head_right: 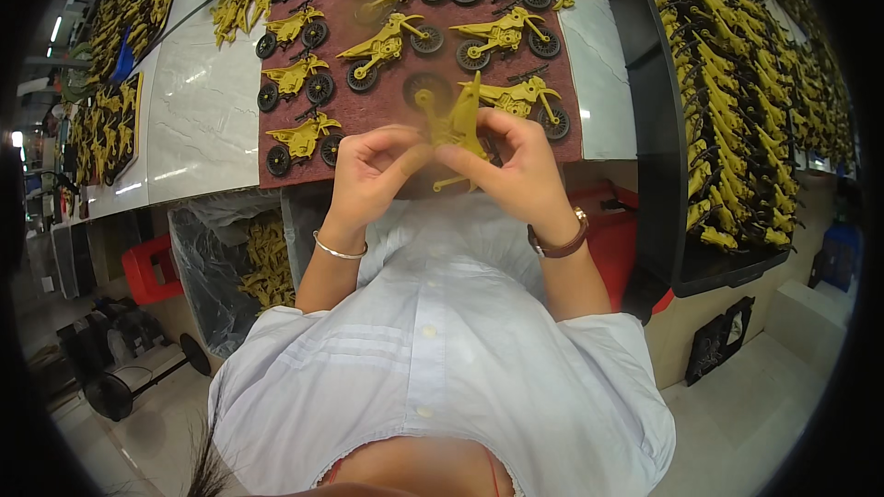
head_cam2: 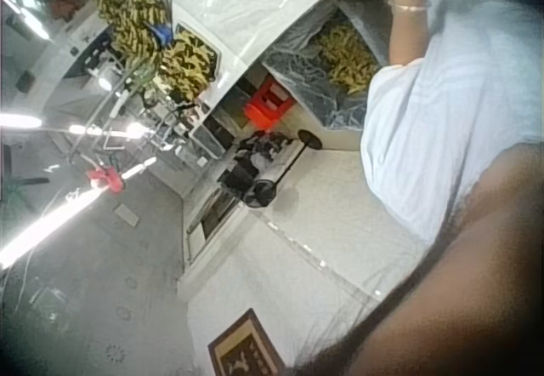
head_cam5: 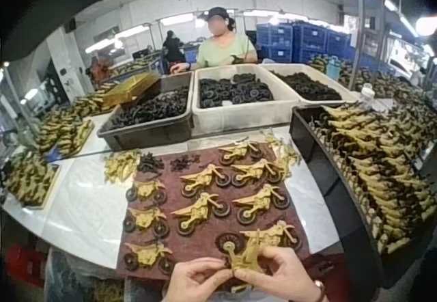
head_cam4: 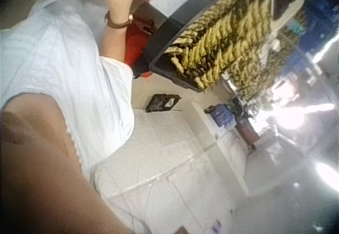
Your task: The person assembles toy motorcycles by attaching wheels to motorcycle frames, stacks the finished motorcycles into a storage tray, and retrieves more motorcycle frame parts from a bin.
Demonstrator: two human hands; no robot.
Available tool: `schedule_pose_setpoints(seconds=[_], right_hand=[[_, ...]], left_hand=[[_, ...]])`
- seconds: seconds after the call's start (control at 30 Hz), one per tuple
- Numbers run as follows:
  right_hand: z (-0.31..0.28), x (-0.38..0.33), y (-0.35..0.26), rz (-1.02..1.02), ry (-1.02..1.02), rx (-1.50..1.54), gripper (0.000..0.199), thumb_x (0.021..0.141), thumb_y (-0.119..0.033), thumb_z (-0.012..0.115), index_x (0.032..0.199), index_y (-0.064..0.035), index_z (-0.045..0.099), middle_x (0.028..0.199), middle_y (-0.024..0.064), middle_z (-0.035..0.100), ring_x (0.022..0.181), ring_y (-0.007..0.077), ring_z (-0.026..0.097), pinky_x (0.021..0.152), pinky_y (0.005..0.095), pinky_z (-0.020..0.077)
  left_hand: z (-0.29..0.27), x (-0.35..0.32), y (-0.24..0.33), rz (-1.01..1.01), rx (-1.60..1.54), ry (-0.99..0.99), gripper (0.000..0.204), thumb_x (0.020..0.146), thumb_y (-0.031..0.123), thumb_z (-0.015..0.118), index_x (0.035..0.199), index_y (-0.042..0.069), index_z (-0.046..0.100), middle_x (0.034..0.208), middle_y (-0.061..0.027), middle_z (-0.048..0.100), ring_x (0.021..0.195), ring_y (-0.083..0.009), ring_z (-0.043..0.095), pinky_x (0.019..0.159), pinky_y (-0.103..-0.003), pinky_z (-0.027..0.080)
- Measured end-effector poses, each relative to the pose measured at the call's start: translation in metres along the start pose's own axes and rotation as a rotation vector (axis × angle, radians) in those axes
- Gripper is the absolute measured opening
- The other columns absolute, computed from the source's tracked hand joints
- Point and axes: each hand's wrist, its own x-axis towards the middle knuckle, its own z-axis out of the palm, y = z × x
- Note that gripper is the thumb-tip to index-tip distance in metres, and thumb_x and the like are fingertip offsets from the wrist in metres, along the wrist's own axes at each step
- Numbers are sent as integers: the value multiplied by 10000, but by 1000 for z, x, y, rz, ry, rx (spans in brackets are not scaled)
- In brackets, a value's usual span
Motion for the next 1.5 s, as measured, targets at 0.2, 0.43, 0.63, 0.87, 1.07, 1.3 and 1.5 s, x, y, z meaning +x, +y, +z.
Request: schedule_pose_setpoints(seconds=[0.2,0.43,0.63,0.87,1.07,1.3,1.5], right_hand=[[4,1,7,-84,50,-121,283,832,-98,693,1071,33,617,953,42,657,824,66,592,704,216,500],[3,0,6,74,32,89,291,841,-110,686,1082,35,611,936,19,656,776,39,594,641,184,495],[4,1,4,91,18,96,304,844,-110,681,1099,36,604,946,23,656,790,43,594,658,188,499],[4,0,5,34,-1,32,298,846,-105,677,1096,39,602,956,28,653,802,47,594,658,191,502],[6,-1,6,44,2,57,296,850,-104,676,1097,40,600,958,26,648,792,42,589,628,192,507],[9,-3,9,-112,57,-33,285,843,-78,673,1095,36,603,961,41,659,838,64,589,736,222,494],[8,-1,5,-123,30,-56,266,833,-62,674,1071,38,613,965,46,667,871,65,583,776,223,476]], left_hand=[[-2,1,-3,36,67,-5,112,827,-16,665,919,-81,658,902,-94,659,811,-110,605,714,-228,490],[-5,1,5,-1,53,-13,78,839,-19,621,875,-75,661,898,-67,653,797,-90,575,710,-225,462],[-4,1,6,-11,118,2,78,835,-13,626,857,-76,666,876,-68,662,777,-89,580,695,-225,466],[-6,1,3,-18,-28,16,115,845,43,655,867,-64,691,825,-87,684,748,-89,603,656,-220,485],[0,1,9,15,184,62,124,844,44,655,869,-73,687,830,-90,684,734,-87,600,638,-220,477],[-3,-3,3,36,-9,61,164,872,71,618,891,-79,679,850,-89,676,790,-92,588,692,-230,467],[-9,-1,-3,10,-136,27,177,884,86,607,902,-76,675,892,-84,672,794,-93,575,693,-219,442]])
